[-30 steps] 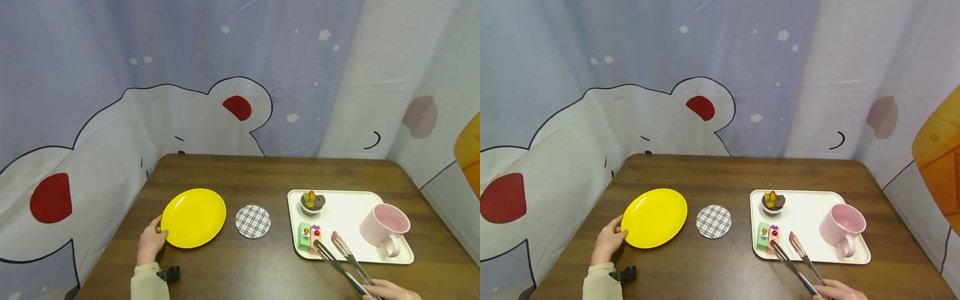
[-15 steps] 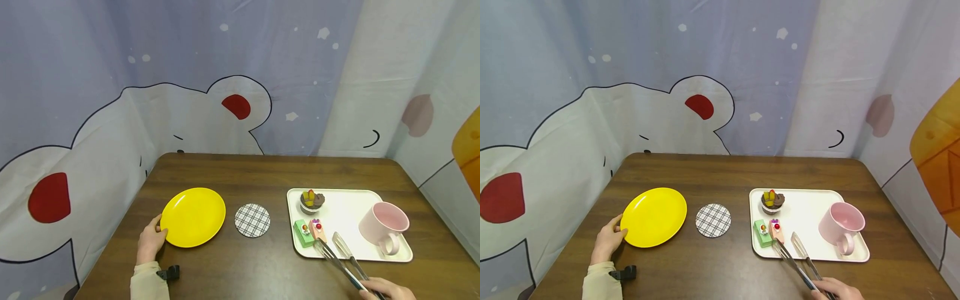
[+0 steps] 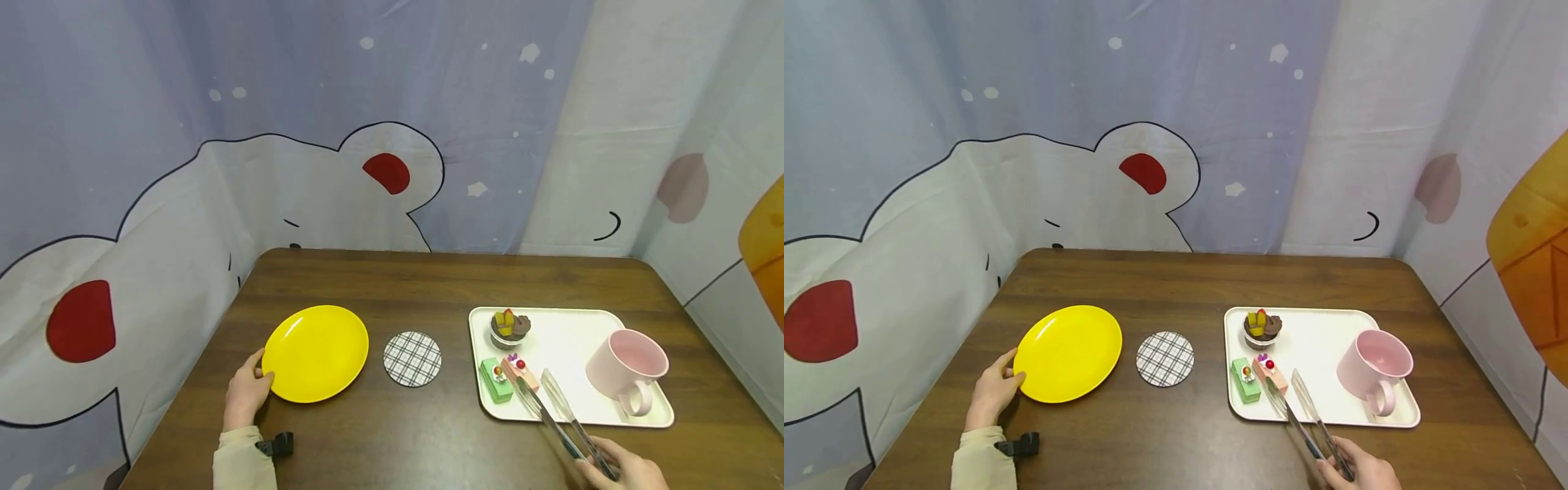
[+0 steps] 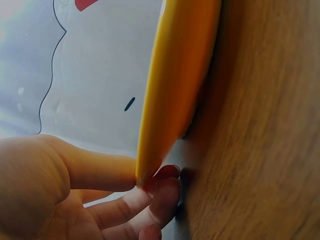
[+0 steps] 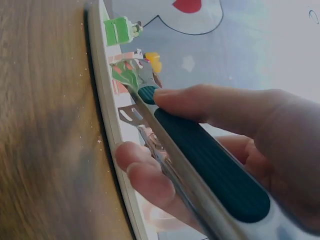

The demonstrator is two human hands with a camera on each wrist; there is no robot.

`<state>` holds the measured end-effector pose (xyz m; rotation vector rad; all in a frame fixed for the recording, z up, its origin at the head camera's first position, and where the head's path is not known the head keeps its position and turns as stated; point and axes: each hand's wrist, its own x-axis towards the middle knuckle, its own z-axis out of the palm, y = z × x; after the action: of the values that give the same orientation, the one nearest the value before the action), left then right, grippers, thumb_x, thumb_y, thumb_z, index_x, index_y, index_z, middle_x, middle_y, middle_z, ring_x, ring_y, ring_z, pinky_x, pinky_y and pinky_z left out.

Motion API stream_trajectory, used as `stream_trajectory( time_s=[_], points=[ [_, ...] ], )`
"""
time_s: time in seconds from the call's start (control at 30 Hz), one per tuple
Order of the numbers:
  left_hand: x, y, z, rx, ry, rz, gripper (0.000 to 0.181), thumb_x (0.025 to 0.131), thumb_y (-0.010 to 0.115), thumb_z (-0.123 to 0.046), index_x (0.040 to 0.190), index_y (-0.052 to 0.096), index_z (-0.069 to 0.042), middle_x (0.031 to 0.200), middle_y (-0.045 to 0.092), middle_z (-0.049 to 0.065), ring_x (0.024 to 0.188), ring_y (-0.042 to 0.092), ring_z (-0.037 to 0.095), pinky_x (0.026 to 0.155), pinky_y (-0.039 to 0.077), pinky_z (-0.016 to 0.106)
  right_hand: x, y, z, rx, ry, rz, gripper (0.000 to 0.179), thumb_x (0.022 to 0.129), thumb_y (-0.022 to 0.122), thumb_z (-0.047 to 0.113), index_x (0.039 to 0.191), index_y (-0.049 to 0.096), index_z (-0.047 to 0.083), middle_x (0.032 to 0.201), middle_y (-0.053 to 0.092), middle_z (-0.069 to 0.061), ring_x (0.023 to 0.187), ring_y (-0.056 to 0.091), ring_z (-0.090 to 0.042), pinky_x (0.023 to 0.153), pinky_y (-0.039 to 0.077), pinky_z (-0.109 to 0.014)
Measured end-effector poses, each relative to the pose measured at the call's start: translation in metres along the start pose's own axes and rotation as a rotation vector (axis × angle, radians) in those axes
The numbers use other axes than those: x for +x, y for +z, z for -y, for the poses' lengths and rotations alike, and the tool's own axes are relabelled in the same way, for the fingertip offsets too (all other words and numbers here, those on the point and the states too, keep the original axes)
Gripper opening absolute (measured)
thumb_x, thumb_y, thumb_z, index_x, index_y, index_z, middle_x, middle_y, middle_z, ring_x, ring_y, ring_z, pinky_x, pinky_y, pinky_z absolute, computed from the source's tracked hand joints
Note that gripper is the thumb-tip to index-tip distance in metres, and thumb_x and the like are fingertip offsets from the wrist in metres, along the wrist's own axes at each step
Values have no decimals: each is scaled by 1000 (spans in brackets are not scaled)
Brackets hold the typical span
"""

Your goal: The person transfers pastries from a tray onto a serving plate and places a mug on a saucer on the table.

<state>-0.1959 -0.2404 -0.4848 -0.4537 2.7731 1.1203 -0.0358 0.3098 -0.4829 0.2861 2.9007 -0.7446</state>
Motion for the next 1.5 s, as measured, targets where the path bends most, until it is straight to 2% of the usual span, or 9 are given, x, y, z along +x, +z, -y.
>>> stream_trajectory(
  time_s=[0.1, 0.33, 0.67, 0.8, 0.93, 1.1, 1.3, 1.4, 1.5],
  points=[
    [0, 0, 1, -1, 1, -3, 61, 94, 49, -14, 149, 29, 1, 108, 54, 24, 91, 49, 33, 78, 40, 43, -1, 0, 1, -8, 1, 0, 49, 84, 70, 36, 119, 65, 1, 101, 73, -19, 88, 72, -36, 76, 54, -48],
    [0, -1, 2, -3, 2, -9, 60, 94, 49, -14, 149, 30, 1, 104, 53, 22, 91, 49, 33, 77, 39, 42, -7, 2, 3, -13, -8, -88, 44, 81, 74, 33, 117, 69, 8, 85, 77, 2, 66, 65, 4, 71, 53, -30],
    [0, -2, 3, -7, -1, -5, 60, 94, 49, -14, 149, 29, 0, 105, 54, 21, 86, 49, 30, 73, 38, 37, -17, -11, 11, 136, 50, -79, 51, 86, 71, 31, 126, 62, 1, 84, 77, -6, 59, 67, -1, 60, 50, -19],
    [0, -3, 3, -2, 3, -6, 60, 94, 48, -14, 149, 30, 0, 103, 53, 20, 83, 49, 28, 70, 36, 34, -21, -11, 17, 128, 22, -160, 47, 83, 74, 29, 121, 67, 3, 69, 73, 7, 55, 61, 4, 58, 45, -17],
    [0, -3, 3, 0, 5, -5, 60, 94, 48, -14, 150, 30, -1, 102, 53, 19, 81, 48, 26, 67, 35, 32, -23, -9, 24, 119, -46, -286, 40, 79, 78, 24, 114, 71, 7, 54, 63, 16, 49, 53, 7, 56, 38, -14],
    [1, -2, 4, 2, 10, -8, 60, 94, 49, -15, 149, 30, -1, 102, 54, 19, 82, 49, 27, 69, 35, 33, -18, -5, 45, 134, -120, -325, 38, 77, 79, 20, 112, 72, 9, 55, 62, 17, 50, 52, 7, 57, 39, -18],
    [1, 0, 4, -13, 26, -14, 59, 94, 49, -14, 149, 32, -1, 106, 55, 22, 87, 51, 31, 76, 39, 41, 2, 17, 80, 264, -473, -435, 33, 69, 80, 4, 101, 74, 4, 53, 58, 22, 51, 48, 14, 58, 37, -11],
    [0, 1, 4, -23, 37, -25, 58, 94, 50, -13, 148, 33, 0, 108, 57, 24, 88, 53, 31, 79, 41, 44, 10, 24, 99, 349, -548, -393, 30, 71, 79, 1, 101, 74, 2, 53, 60, 16, 50, 49, 15, 54, 39, -10],
    [0, 2, 4, -39, 43, -29, 58, 94, 50, -13, 148, 32, 0, 107, 59, 25, 81, 59, 27, 80, 42, 44, 16, 29, 114, 381, -533, -323, 29, 76, 77, 6, 105, 74, 3, 53, 61, 14, 51, 49, 14, 52, 39, -12]
  ],
)
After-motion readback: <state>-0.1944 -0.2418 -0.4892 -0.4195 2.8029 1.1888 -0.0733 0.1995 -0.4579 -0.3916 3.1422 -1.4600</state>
